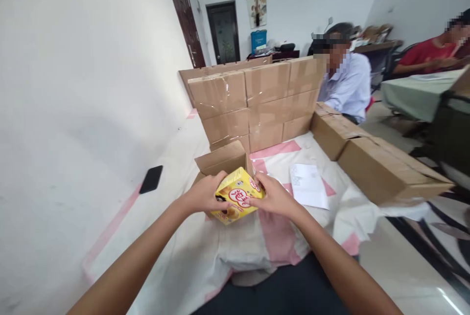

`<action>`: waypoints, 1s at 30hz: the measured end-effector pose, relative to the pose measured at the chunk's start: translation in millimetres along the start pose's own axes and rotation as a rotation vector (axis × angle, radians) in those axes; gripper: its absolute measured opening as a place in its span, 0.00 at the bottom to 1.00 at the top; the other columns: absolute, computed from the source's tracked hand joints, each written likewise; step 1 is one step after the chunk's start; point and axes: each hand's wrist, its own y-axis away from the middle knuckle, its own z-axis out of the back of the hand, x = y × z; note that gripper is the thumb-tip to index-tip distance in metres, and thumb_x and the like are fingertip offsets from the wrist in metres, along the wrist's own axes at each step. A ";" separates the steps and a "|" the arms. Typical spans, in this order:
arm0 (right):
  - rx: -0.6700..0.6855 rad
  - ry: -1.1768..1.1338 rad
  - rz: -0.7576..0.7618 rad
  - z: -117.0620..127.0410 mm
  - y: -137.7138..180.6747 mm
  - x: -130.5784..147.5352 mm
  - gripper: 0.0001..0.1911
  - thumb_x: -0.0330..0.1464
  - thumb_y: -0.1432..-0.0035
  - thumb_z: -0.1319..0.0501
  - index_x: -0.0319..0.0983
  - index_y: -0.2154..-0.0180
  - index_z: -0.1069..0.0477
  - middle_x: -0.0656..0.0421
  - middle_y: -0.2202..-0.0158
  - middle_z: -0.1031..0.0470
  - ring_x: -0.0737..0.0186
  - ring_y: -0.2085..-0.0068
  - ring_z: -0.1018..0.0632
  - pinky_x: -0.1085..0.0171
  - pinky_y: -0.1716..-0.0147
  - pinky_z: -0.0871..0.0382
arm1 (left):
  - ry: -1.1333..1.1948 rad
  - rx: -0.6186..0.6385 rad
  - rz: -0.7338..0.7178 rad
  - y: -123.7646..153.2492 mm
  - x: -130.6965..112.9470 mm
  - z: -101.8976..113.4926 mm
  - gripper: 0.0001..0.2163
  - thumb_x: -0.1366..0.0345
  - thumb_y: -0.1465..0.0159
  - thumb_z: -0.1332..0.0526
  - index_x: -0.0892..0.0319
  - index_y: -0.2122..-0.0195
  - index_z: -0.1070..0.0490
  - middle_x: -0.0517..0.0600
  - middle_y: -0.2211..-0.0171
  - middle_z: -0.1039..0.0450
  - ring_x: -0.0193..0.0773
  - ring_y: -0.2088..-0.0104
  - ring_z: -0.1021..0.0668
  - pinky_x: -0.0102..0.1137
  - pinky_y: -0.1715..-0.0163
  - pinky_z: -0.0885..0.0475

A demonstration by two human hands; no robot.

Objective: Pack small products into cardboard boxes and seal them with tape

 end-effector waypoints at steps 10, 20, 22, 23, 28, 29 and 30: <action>-0.099 -0.574 -0.242 88.4 110.5 -39.0 0.26 0.49 0.48 0.31 0.43 0.53 0.32 0.53 0.58 0.23 0.49 0.59 0.19 0.55 0.63 0.22 | -0.112 0.004 -0.115 1.0 -53.0 -39.6 0.21 0.49 0.27 0.54 0.55 0.47 0.28 0.52 0.60 0.18 0.46 0.61 0.19 0.39 0.58 0.33; -0.359 -0.130 0.039 31.1 19.9 44.3 0.31 0.42 0.35 0.40 0.46 0.33 0.41 0.50 0.47 0.29 0.49 0.47 0.25 0.49 0.47 0.27 | -0.295 -0.133 -0.311 44.1 -28.5 -60.1 0.20 0.64 0.36 0.37 0.49 0.42 0.31 0.52 0.38 0.30 0.51 0.37 0.32 0.47 0.38 0.41; -0.477 -0.061 0.064 9.7 13.1 51.9 0.29 0.40 0.31 0.46 0.46 0.31 0.43 0.50 0.48 0.30 0.49 0.45 0.27 0.48 0.44 0.30 | -0.334 -0.169 -0.291 51.8 -20.0 -62.5 0.20 0.66 0.34 0.39 0.52 0.40 0.33 0.55 0.40 0.30 0.51 0.38 0.31 0.47 0.40 0.39; -0.518 -0.048 0.060 -0.5 11.6 53.3 0.30 0.40 0.30 0.48 0.47 0.30 0.47 0.50 0.48 0.32 0.50 0.45 0.27 0.48 0.44 0.31 | -0.355 -0.180 -0.277 54.7 -16.1 -63.1 0.21 0.66 0.33 0.40 0.54 0.39 0.34 0.57 0.41 0.29 0.51 0.40 0.29 0.47 0.42 0.37; -0.356 0.196 0.105 -42.1 11.4 49.7 0.35 0.35 0.31 0.49 0.45 0.27 0.58 0.47 0.45 0.35 0.46 0.42 0.32 0.46 0.42 0.37 | -0.425 -0.217 -0.327 61.6 -5.8 -63.5 0.20 0.67 0.32 0.42 0.58 0.38 0.37 0.58 0.45 0.29 0.49 0.44 0.28 0.46 0.43 0.35; -0.282 0.280 0.125 -47.1 11.5 49.0 0.36 0.34 0.33 0.47 0.44 0.27 0.57 0.47 0.45 0.34 0.43 0.41 0.34 0.44 0.41 0.40 | -0.438 -0.227 -0.344 62.2 -5.6 -63.8 0.19 0.68 0.31 0.43 0.58 0.39 0.36 0.59 0.46 0.28 0.49 0.44 0.28 0.46 0.43 0.35; -0.218 0.357 0.140 -50.2 11.2 49.0 0.38 0.33 0.35 0.45 0.43 0.28 0.55 0.46 0.45 0.32 0.41 0.40 0.35 0.42 0.41 0.43 | -0.451 -0.235 -0.357 62.7 -5.6 -64.4 0.18 0.69 0.31 0.44 0.58 0.39 0.36 0.59 0.46 0.28 0.49 0.44 0.28 0.46 0.42 0.35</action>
